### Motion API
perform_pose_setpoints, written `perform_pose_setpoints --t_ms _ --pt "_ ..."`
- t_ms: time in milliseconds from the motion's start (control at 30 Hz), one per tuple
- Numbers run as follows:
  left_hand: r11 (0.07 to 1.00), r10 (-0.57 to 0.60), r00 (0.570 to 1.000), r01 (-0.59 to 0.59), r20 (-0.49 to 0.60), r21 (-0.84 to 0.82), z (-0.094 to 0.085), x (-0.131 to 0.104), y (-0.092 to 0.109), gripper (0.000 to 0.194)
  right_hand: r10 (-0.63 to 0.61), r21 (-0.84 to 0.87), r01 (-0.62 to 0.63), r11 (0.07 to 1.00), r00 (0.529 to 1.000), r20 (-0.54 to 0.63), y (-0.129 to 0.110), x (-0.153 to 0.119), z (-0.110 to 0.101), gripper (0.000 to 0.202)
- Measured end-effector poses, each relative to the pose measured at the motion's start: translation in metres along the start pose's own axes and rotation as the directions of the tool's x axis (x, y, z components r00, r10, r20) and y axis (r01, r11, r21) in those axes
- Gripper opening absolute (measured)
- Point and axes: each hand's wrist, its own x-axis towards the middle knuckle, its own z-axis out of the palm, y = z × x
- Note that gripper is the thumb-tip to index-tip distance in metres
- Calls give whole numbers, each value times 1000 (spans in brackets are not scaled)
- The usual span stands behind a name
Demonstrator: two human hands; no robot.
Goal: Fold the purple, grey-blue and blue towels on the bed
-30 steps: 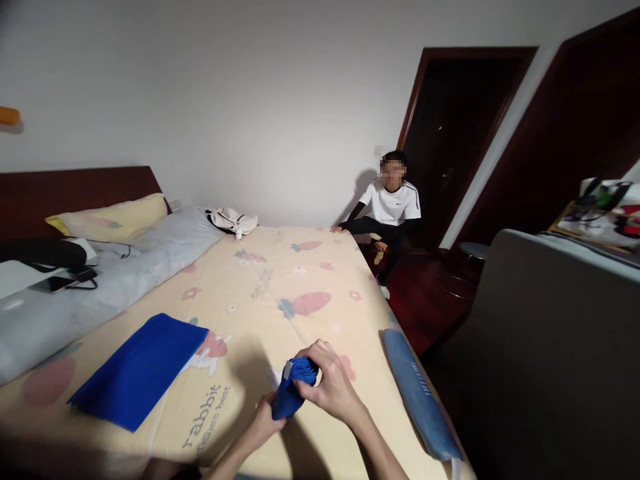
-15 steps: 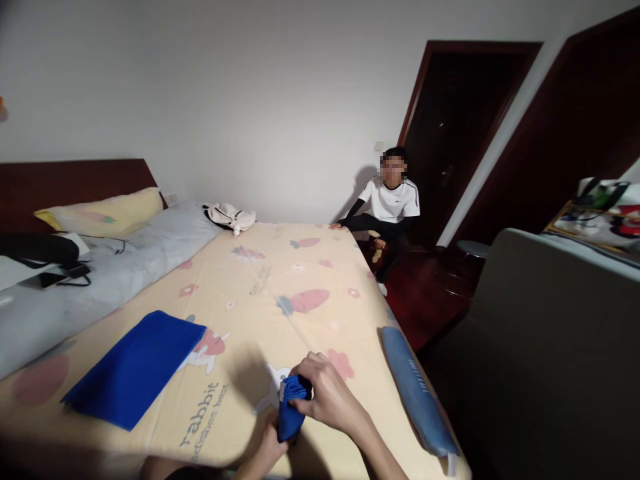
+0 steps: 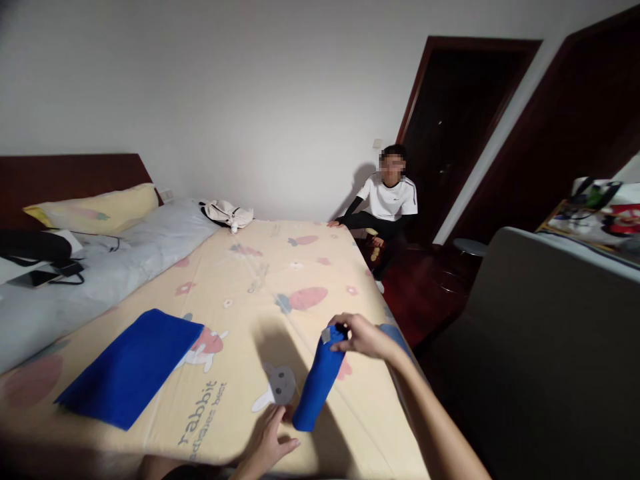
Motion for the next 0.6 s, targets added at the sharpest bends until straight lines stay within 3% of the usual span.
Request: perform_pose_setpoints --t_ms 100,200,267,333,433,600 --pt "997 81 996 -80 -22 14 -14 -2 15 46 87 -194 -85 977 996 -1 43 13 -46 32" --pt "993 114 992 -113 -48 30 -17 -1 20 38 153 -403 -188 895 981 -119 76 17 -80 35" --pt "991 129 990 -126 -61 41 -17 0 20 33 147 -480 -234 845 966 -213 94 13 -91 36" --pt "990 134 989 -132 -69 42 -18 0 20 31 77 -583 -256 771 946 -314 114 0 -88 33" --pt "992 126 989 -123 -74 36 -19 -2 22 30 -26 -710 -285 644 920 -392 153 -37 -44 30" --pt "987 70 993 -82 -92 -140 -10 1 12 22 71 -671 -362 647 905 -419 221 -138 107 39"
